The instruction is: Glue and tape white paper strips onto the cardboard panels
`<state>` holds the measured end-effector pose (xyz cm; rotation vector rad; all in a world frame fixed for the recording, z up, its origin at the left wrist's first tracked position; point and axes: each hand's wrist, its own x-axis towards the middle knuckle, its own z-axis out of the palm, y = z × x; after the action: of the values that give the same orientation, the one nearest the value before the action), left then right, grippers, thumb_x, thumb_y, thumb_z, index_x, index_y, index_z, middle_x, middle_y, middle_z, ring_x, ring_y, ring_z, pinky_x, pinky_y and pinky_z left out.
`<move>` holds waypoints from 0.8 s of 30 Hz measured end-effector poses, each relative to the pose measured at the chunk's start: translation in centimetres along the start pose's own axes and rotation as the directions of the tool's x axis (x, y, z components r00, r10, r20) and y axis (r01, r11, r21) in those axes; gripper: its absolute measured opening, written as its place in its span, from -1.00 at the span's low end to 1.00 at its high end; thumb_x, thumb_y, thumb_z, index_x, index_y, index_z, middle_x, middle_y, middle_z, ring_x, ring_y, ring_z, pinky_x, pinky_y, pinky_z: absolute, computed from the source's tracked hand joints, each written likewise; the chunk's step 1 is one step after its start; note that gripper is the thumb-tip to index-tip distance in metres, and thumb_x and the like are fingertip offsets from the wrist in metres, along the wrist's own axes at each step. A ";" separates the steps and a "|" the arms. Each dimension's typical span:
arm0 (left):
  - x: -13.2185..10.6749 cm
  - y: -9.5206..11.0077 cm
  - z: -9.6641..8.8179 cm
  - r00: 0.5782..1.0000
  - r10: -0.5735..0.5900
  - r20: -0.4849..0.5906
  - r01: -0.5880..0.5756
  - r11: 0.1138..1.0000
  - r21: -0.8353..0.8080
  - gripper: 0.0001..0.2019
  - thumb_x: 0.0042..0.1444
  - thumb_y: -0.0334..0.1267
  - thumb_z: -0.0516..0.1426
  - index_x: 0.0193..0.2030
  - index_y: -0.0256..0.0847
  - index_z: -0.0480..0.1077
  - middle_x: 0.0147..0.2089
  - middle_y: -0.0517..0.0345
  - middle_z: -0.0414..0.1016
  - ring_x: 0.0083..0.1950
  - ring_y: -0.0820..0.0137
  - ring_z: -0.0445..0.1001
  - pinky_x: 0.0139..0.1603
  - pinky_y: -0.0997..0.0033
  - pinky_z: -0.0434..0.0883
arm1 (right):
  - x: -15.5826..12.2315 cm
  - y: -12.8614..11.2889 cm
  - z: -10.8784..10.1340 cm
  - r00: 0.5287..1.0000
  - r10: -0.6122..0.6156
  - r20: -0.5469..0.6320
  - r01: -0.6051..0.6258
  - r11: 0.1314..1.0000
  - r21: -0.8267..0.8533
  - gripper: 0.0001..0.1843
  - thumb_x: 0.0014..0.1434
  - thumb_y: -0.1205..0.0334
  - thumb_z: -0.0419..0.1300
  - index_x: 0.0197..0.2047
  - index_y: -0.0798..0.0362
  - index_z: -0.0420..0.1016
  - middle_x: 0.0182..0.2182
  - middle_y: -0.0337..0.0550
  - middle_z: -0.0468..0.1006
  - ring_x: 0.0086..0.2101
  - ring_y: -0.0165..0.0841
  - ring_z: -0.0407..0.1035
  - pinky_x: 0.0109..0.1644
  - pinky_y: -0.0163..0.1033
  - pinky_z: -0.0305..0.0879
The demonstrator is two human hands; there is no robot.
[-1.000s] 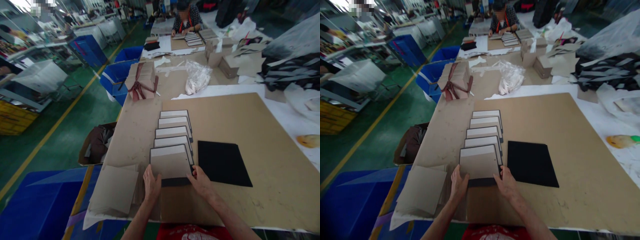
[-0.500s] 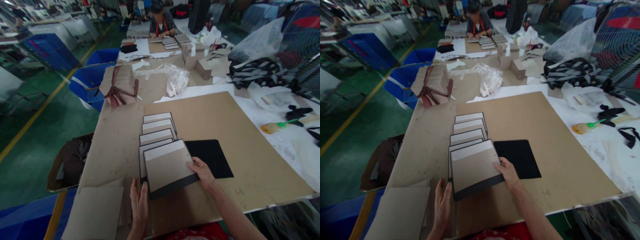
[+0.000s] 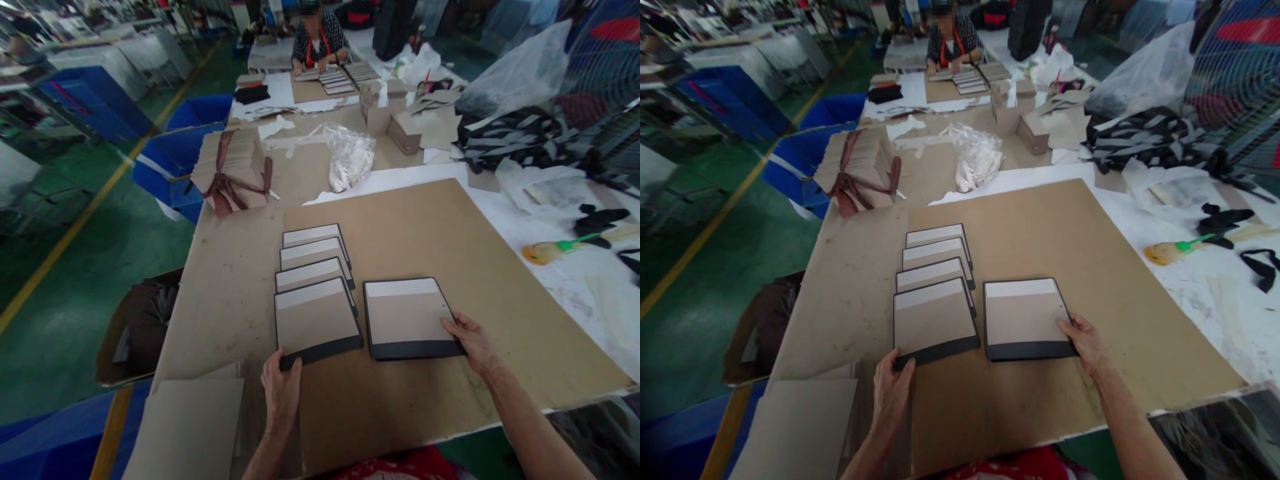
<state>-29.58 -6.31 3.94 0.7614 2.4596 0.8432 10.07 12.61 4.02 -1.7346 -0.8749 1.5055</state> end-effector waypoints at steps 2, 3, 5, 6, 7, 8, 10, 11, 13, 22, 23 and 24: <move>0.0 -0.3 0.2 1.000 0.009 -0.011 -0.009 1.000 0.005 -0.57 0.05 -0.06 0.14 0.02 -0.23 0.38 0.09 -0.14 0.43 0.21 0.04 0.35 0.24 -0.09 0.35 | 0.3 0.1 -0.4 0.999 -0.030 -0.017 0.028 0.995 -0.100 -0.43 -0.22 -0.14 0.40 -0.21 0.06 0.55 -0.35 -0.05 0.67 -0.29 -0.10 0.56 -0.11 0.03 0.49; -0.1 -0.3 0.2 0.999 0.022 -0.023 -0.022 1.000 0.013 -0.59 0.05 -0.07 0.14 0.01 -0.23 0.38 0.08 -0.13 0.43 0.20 0.04 0.36 0.25 -0.09 0.35 | 0.3 0.1 -0.7 0.997 -0.066 -0.049 0.055 0.977 -0.207 -0.43 -0.19 -0.15 0.36 -0.18 0.08 0.54 -0.32 0.00 0.67 -0.26 -0.07 0.55 -0.08 0.06 0.47; -0.1 -0.4 0.3 0.996 0.063 -0.068 -0.061 0.997 0.038 -0.61 0.07 -0.09 0.13 0.01 -0.23 0.37 0.06 -0.12 0.42 0.17 0.05 0.36 0.27 -0.11 0.31 | 0.3 -0.1 -1.1 0.968 -0.222 -0.116 0.130 0.841 -0.526 -0.40 -0.12 -0.17 0.27 -0.13 0.12 0.53 -0.19 0.16 0.63 -0.13 0.04 0.50 0.03 0.17 0.39; -0.1 -0.4 0.4 0.992 0.085 -0.096 -0.080 0.995 0.056 -0.61 0.08 -0.10 0.12 0.02 -0.25 0.37 0.07 -0.14 0.41 0.18 0.05 0.35 0.29 -0.12 0.28 | 0.2 -0.3 -1.0 0.935 -0.335 -0.119 0.168 0.712 -0.682 -0.38 -0.08 -0.17 0.24 -0.09 0.15 0.53 -0.11 0.24 0.59 -0.04 0.10 0.45 0.10 0.23 0.32; -0.1 -0.3 0.4 0.987 0.104 -0.122 -0.096 0.993 0.073 -0.60 0.10 -0.11 0.11 0.04 -0.27 0.36 0.09 -0.17 0.39 0.20 0.04 0.33 0.31 -0.13 0.26 | 0.0 -0.5 -0.6 0.891 -0.445 -0.094 0.202 0.572 -0.795 -0.37 -0.04 -0.17 0.20 -0.06 0.17 0.53 -0.03 0.31 0.54 0.04 0.15 0.38 0.16 0.28 0.24; 0.1 -0.3 0.5 0.983 0.118 -0.139 -0.107 0.991 0.085 -0.59 0.12 -0.13 0.10 0.07 -0.29 0.35 0.12 -0.20 0.37 0.23 0.03 0.31 0.32 -0.14 0.23 | -0.4 -0.7 0.3 0.848 -0.528 -0.045 0.241 0.459 -0.855 -0.38 0.01 -0.15 0.16 -0.04 0.18 0.52 0.02 0.34 0.49 0.10 0.17 0.32 0.21 0.30 0.17; 0.4 -0.2 0.8 0.982 0.130 -0.136 -0.119 0.989 0.086 -0.55 0.13 -0.15 0.10 0.13 -0.31 0.32 0.19 -0.24 0.32 0.30 0.01 0.25 0.35 -0.15 0.20 | -1.6 -1.2 3.6 0.818 -0.569 0.085 0.362 0.394 -0.845 -0.43 0.10 -0.11 0.09 -0.01 0.17 0.51 0.03 0.29 0.48 0.11 0.09 0.31 0.23 0.23 0.18; 0.6 -0.2 1.0 0.984 0.133 -0.120 -0.124 0.989 0.076 -0.53 0.13 -0.15 0.10 0.16 -0.31 0.30 0.21 -0.24 0.31 0.32 0.00 0.24 0.36 -0.15 0.18 | -2.4 -1.2 5.8 0.832 -0.531 0.161 0.430 0.433 -0.792 -0.46 0.14 -0.08 0.07 0.00 0.16 0.50 -0.01 0.23 0.50 0.06 0.01 0.36 0.20 0.14 0.25; 1.1 -0.4 1.4 0.986 0.136 -0.092 -0.132 0.990 0.048 -0.50 0.13 -0.16 0.10 0.20 -0.30 0.27 0.24 -0.24 0.30 0.34 0.00 0.23 0.37 -0.16 0.18 | -4.1 -1.1 10.7 0.858 -0.363 0.363 0.513 0.564 -0.648 -0.48 0.21 -0.03 0.04 0.10 0.13 0.43 -0.06 0.10 0.54 -0.07 -0.15 0.44 0.07 -0.04 0.38; 1.1 0.5 1.2 0.995 0.089 -0.045 -0.086 0.994 0.063 -0.47 0.13 -0.15 0.11 0.21 -0.36 0.27 0.29 -0.36 0.27 0.38 -0.09 0.19 0.36 -0.25 0.16 | -7.6 -1.2 19.9 0.928 -0.226 0.296 0.364 0.712 -0.600 -0.54 0.08 0.10 0.22 0.03 0.09 0.38 -0.13 0.04 0.57 -0.09 -0.11 0.48 0.05 -0.05 0.37; 0.7 1.3 0.8 0.997 0.055 -0.045 -0.052 0.996 0.067 -0.46 0.15 -0.12 0.11 0.22 -0.37 0.26 0.32 -0.40 0.21 0.40 -0.11 0.14 0.36 -0.28 0.14 | -8.1 -1.8 19.9 0.939 -0.192 0.285 0.326 0.761 -0.561 -0.55 0.07 0.09 0.24 0.01 0.08 0.37 -0.21 -0.02 0.58 -0.17 -0.14 0.49 -0.03 -0.08 0.39; 0.2 2.2 0.4 0.998 0.033 -0.044 -0.031 0.998 0.059 -0.43 0.17 -0.07 0.10 0.24 -0.38 0.24 0.36 -0.43 0.15 0.43 -0.13 0.08 0.36 -0.30 0.12 | -8.9 -2.3 19.9 0.939 -0.179 0.294 0.314 0.796 -0.518 -0.55 0.06 0.08 0.24 -0.01 0.07 0.36 -0.27 -0.07 0.57 -0.24 -0.17 0.49 -0.08 -0.10 0.40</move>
<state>-28.74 -4.53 5.03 0.8126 2.5274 0.8118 -10.83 7.62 8.58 -1.7505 -1.7430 1.3671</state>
